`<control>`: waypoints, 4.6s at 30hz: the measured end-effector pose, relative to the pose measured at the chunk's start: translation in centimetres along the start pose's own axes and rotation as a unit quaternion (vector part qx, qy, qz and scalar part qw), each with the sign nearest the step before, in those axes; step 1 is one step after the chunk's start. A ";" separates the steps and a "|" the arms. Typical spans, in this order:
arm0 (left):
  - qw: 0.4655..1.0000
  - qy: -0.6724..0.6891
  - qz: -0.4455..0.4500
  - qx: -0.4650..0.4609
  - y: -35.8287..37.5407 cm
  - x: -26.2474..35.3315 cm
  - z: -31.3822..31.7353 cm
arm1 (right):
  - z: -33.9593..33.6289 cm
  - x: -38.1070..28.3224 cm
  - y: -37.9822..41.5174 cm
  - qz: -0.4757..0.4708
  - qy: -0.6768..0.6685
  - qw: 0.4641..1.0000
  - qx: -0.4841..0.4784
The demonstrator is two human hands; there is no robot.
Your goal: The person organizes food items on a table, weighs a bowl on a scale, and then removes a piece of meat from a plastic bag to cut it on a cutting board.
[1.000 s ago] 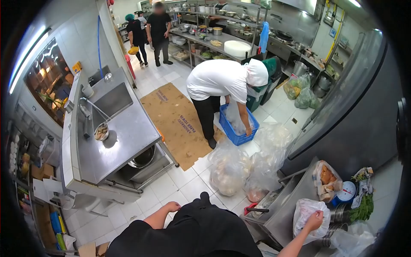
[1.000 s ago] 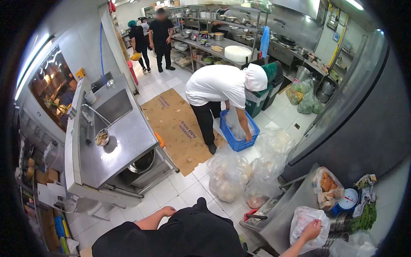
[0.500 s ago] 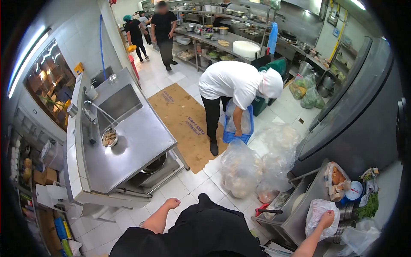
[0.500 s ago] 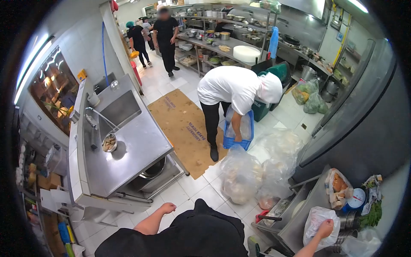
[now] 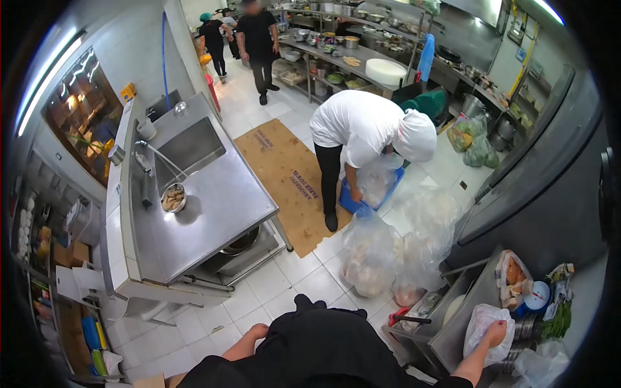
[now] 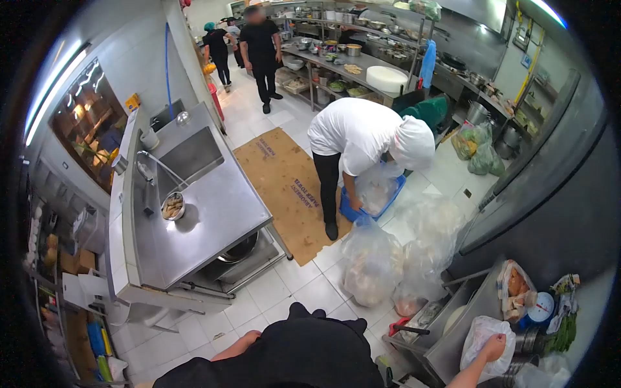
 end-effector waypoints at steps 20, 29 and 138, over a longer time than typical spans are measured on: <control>0.987 0.093 0.024 0.127 -3.6 10.6 -4.7 | -0.3 -0.4 -0.7 -0.053 -0.045 0.997 0.019; 0.997 -0.049 0.053 0.008 -0.9 14.4 7.1 | 6.7 6.2 -5.2 -0.049 -0.511 0.853 -0.098; 0.491 -0.346 0.796 -0.068 26.3 119.9 32.7 | -6.8 3.3 6.2 0.073 -0.432 0.888 -0.137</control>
Point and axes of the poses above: each hand's wrist, its own y-axis away from the middle knuckle, its own z-axis out of the palm, x = y × z, the point moved 7 cm from there along -y, towards the middle knuckle
